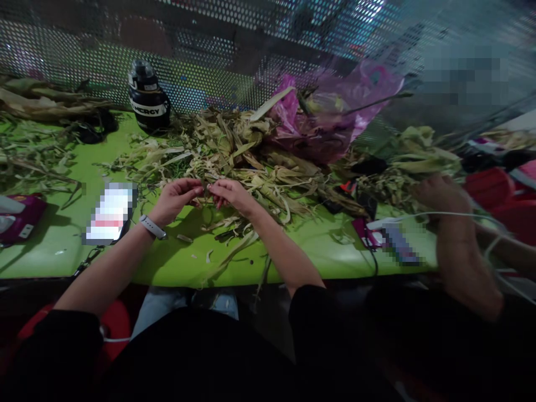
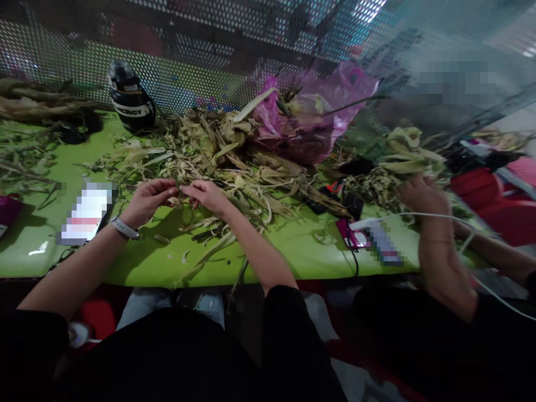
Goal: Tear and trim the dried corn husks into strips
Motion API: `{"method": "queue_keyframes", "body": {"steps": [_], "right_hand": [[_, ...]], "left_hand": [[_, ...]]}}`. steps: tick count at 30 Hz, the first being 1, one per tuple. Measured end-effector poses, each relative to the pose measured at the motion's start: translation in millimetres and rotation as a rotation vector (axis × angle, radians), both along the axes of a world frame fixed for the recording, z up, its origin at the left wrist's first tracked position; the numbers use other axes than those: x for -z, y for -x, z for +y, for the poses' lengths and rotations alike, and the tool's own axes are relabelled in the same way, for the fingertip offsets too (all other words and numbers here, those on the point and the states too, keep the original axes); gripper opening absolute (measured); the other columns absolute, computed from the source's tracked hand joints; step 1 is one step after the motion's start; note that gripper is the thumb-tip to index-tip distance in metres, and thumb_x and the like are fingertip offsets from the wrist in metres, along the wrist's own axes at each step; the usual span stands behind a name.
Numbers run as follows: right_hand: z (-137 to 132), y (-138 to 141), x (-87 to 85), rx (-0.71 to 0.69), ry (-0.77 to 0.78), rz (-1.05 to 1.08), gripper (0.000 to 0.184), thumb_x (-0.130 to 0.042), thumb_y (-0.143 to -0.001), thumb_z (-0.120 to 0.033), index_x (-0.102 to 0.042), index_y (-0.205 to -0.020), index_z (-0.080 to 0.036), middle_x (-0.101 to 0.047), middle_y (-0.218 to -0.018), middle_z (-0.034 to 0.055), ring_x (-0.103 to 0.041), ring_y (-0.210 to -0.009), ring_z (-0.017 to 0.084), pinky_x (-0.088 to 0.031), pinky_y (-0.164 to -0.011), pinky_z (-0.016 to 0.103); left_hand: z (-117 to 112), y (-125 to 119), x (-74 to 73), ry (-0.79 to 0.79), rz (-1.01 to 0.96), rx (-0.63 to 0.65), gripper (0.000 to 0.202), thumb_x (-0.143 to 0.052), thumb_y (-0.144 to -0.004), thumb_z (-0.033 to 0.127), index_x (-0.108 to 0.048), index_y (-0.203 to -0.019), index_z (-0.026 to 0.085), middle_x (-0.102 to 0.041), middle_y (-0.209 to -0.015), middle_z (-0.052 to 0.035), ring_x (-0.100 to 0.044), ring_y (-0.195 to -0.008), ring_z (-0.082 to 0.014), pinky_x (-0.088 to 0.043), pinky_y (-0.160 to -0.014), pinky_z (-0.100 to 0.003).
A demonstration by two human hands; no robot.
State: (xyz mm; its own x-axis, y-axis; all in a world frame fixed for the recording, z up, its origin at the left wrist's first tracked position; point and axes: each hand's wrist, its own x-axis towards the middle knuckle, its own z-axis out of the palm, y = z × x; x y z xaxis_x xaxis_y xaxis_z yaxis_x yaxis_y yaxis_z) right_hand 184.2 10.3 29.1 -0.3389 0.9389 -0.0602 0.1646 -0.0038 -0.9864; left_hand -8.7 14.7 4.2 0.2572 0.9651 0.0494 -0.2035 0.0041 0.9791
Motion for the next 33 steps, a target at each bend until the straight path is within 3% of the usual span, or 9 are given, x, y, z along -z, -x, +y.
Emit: {"method": "queue_keyframes", "body": {"steps": [3,7,15,21,27,33], "right_hand": [[-3,2,2.6,-0.089,-0.018,-0.074,0.045,-0.071,-0.072,-0.059,-0.059,-0.067,-0.016,-0.061,-0.058,-0.0022,-0.055,-0.049,0.009,-0.045,-0.052,0.023],[-1,2,6.1,-0.124,-0.040,-0.066,0.040,-0.068,-0.076,-0.054,-0.062,-0.073,-0.015,-0.063,-0.060,-0.0008,-0.053,-0.048,0.008,-0.045,-0.050,0.023],[1,1,12.2,0.012,-0.203,-0.160,0.039,-0.072,-0.074,-0.054,-0.057,-0.072,-0.018,-0.054,-0.054,-0.0050,-0.048,-0.047,0.008,-0.040,-0.047,0.022],[3,0,11.7,-0.004,-0.096,-0.009,0.033,-0.073,-0.072,-0.047,-0.058,-0.072,-0.018,-0.056,-0.052,-0.0051,-0.046,-0.041,0.008,-0.038,-0.041,0.022],[10,-13,6.5,0.104,-0.084,0.104,0.020,-0.064,-0.072,-0.033,-0.051,-0.065,-0.019,-0.046,-0.042,-0.0086,-0.039,-0.034,0.006,-0.032,-0.037,0.019],[11,-10,9.9,-0.041,0.020,0.058,0.014,-0.057,-0.070,-0.029,-0.057,-0.077,-0.017,-0.061,-0.056,-0.0037,-0.052,-0.044,0.009,-0.038,-0.044,0.020]], "left_hand": [[1,0,1.7,-0.020,0.004,-0.046,0.042,-0.088,-0.063,0.039,-0.075,-0.095,0.014,-0.074,-0.089,-0.0066,-0.065,-0.071,-0.0134,-0.056,-0.061,-0.024],[2,2,3.4,-0.059,0.063,-0.068,0.042,-0.087,-0.064,0.040,-0.077,-0.097,0.014,-0.076,-0.090,-0.0068,-0.065,-0.071,-0.0126,-0.056,-0.067,-0.025],[3,1,8.5,-0.098,0.071,-0.082,0.041,-0.087,-0.064,0.038,-0.078,-0.099,0.017,-0.078,-0.093,-0.0074,-0.069,-0.077,-0.0144,-0.056,-0.078,-0.030],[2,2,6.2,-0.131,0.123,-0.104,0.041,-0.086,-0.065,0.038,-0.078,-0.099,0.015,-0.079,-0.095,-0.0093,-0.071,-0.080,-0.0183,-0.058,-0.081,-0.034],[4,7,4.8,-0.124,0.133,-0.005,0.038,-0.082,-0.072,0.035,-0.078,-0.105,0.017,-0.078,-0.098,-0.0103,-0.073,-0.087,-0.0192,-0.058,-0.086,-0.034],[5,6,6.2,-0.210,0.156,0.001,0.034,-0.080,-0.075,0.034,-0.077,-0.104,0.016,-0.078,-0.100,-0.0100,-0.071,-0.087,-0.0179,-0.057,-0.084,-0.033]]}}
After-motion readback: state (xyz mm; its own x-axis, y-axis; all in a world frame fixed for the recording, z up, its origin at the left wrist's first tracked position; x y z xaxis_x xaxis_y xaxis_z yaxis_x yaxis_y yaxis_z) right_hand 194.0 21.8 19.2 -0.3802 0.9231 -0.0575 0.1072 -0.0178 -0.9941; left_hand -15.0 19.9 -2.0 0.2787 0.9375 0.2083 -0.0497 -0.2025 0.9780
